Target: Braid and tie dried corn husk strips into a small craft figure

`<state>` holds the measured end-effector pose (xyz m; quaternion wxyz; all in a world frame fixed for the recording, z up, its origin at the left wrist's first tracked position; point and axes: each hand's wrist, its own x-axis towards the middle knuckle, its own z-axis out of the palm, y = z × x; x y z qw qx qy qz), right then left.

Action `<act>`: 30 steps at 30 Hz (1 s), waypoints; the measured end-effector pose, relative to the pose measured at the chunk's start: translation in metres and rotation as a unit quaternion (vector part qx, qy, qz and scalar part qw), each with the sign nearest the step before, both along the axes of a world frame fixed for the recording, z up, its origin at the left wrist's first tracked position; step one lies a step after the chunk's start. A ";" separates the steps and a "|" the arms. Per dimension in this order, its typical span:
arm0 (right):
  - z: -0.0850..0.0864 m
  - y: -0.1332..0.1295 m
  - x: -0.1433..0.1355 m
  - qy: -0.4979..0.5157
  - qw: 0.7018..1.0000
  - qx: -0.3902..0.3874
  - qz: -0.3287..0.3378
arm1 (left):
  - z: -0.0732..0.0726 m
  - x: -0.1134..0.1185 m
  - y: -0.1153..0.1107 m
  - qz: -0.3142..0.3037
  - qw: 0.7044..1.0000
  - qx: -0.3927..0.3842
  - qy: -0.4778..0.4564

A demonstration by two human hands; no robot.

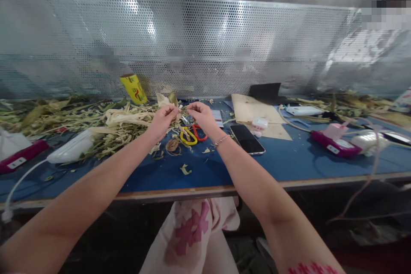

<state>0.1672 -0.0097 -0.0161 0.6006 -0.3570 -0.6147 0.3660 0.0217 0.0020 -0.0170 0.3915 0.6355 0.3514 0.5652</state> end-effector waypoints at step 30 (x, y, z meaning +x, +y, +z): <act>0.005 -0.008 -0.002 -0.110 0.981 0.131 -0.097 | 0.010 0.004 -0.015 -0.027 0.997 0.027 0.070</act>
